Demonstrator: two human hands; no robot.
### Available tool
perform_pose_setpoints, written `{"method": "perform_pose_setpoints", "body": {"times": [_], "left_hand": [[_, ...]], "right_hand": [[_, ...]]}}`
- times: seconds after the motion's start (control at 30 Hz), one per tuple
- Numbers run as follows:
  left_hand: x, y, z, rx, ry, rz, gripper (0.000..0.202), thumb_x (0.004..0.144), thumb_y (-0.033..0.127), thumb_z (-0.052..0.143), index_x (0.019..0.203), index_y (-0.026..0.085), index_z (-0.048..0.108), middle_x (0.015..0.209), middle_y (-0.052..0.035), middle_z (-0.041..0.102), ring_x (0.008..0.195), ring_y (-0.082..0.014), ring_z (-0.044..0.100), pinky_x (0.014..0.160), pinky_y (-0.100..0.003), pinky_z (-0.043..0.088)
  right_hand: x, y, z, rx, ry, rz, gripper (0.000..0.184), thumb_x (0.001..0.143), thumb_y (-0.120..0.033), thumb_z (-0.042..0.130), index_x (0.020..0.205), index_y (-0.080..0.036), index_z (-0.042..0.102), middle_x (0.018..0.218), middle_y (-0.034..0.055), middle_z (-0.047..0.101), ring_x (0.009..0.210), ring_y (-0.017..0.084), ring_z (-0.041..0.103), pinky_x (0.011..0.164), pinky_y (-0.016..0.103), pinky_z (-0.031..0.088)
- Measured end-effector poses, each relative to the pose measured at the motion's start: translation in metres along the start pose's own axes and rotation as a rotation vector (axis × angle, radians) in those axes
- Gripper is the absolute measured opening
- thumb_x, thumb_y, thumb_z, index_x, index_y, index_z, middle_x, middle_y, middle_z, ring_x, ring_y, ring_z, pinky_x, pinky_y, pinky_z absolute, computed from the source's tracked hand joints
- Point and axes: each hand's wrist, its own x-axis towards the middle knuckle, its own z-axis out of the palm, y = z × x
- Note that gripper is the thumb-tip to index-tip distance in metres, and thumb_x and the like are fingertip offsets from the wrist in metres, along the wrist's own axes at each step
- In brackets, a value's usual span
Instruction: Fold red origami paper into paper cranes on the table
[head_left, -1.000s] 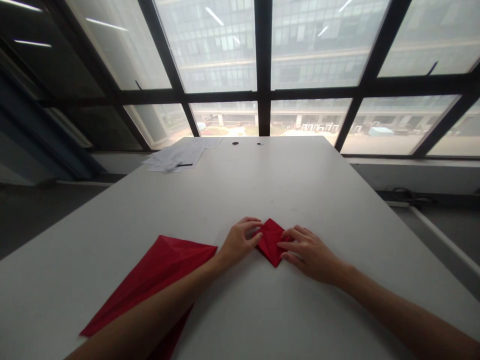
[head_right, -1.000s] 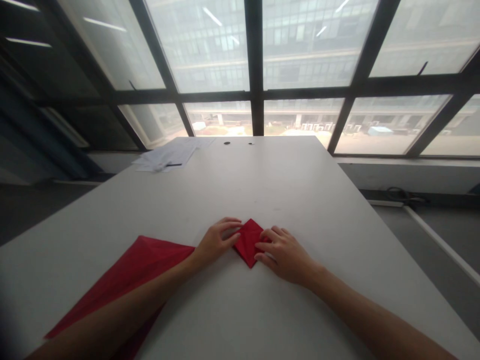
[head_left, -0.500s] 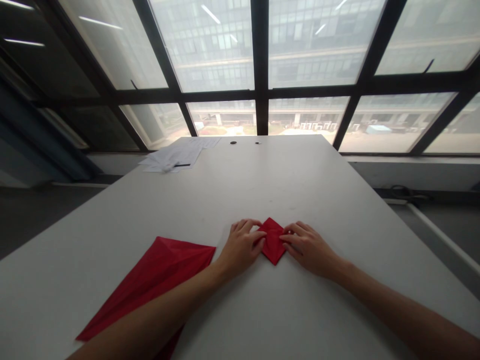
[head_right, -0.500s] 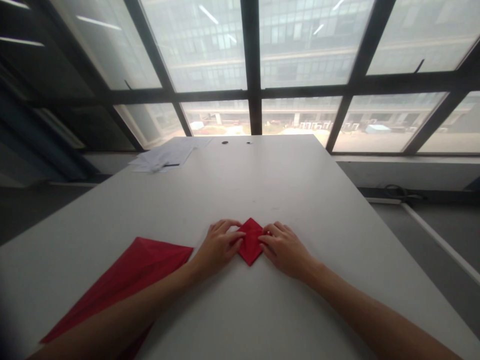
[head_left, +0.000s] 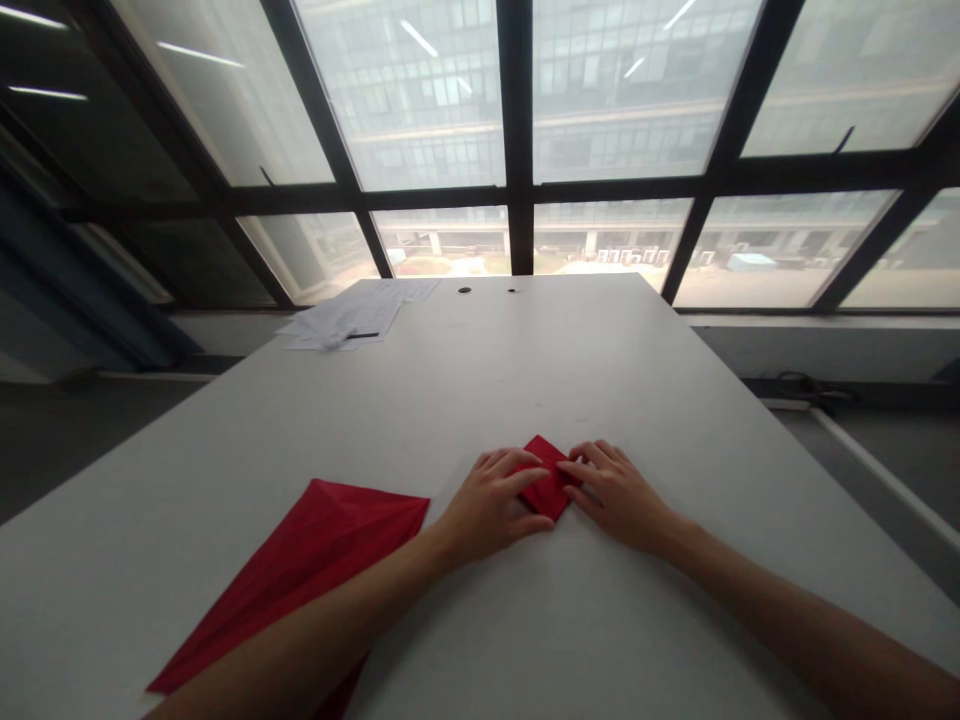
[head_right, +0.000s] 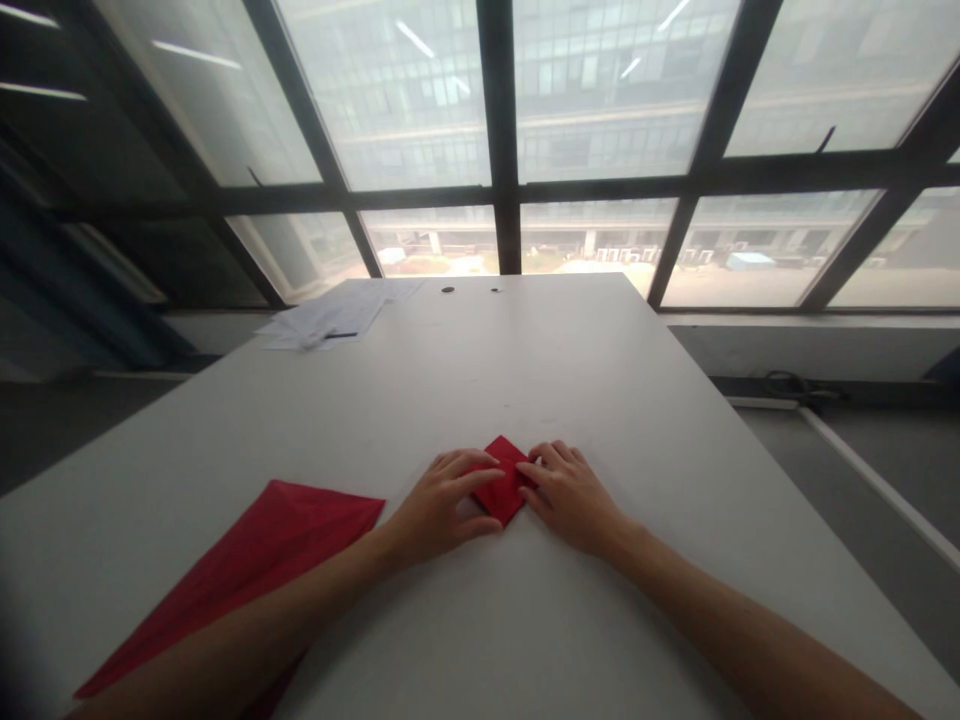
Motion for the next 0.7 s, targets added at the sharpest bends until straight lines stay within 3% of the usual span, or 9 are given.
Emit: {"method": "perform_pose_setpoints", "body": {"times": [0.17,0.27,0.5,0.7], "left_hand": [[0.001,-0.008,0.003,-0.008,-0.080,0.053,0.015,0.092,0.038,0.064,0.100,0.029,0.072,0.110,-0.0014,0.071,0.105,-0.0194,0.062,0.098,-0.034,0.040],[0.002,-0.010,0.002,0.007,-0.083,0.070,0.016,0.097,0.031,0.056,0.096,0.028,0.072,0.109,-0.0005,0.072,0.102,-0.0182,0.063,0.097,-0.034,0.040],[0.001,-0.009,0.002,0.014,-0.055,0.082,0.013,0.098,0.027,0.054,0.099,0.024,0.067,0.105,-0.0014,0.073,0.099,-0.0170,0.065,0.097,-0.033,0.040],[0.001,-0.012,0.005,0.049,-0.026,0.069,0.013,0.100,0.023,0.050,0.099,0.022,0.063,0.098,-0.0027,0.073,0.092,-0.0171,0.067,0.093,-0.033,0.041]], "right_hand": [[0.000,0.002,0.000,0.003,0.008,0.023,0.026,0.094,-0.023,0.055,0.118,-0.026,0.065,0.114,0.0080,0.063,0.107,0.024,0.054,0.097,0.042,0.043],[0.001,0.004,0.001,0.012,0.034,0.043,0.023,0.094,-0.023,0.055,0.114,-0.025,0.067,0.112,0.0079,0.064,0.107,0.024,0.055,0.096,0.041,0.044],[0.003,0.010,0.002,0.067,0.238,0.142,0.022,0.094,-0.016,0.051,0.106,-0.021,0.068,0.102,0.0077,0.065,0.100,0.024,0.057,0.094,0.041,0.046],[0.003,0.008,0.002,0.130,0.258,0.095,0.021,0.093,-0.015,0.052,0.105,-0.022,0.068,0.101,0.0072,0.066,0.099,0.023,0.058,0.093,0.041,0.047]]}}
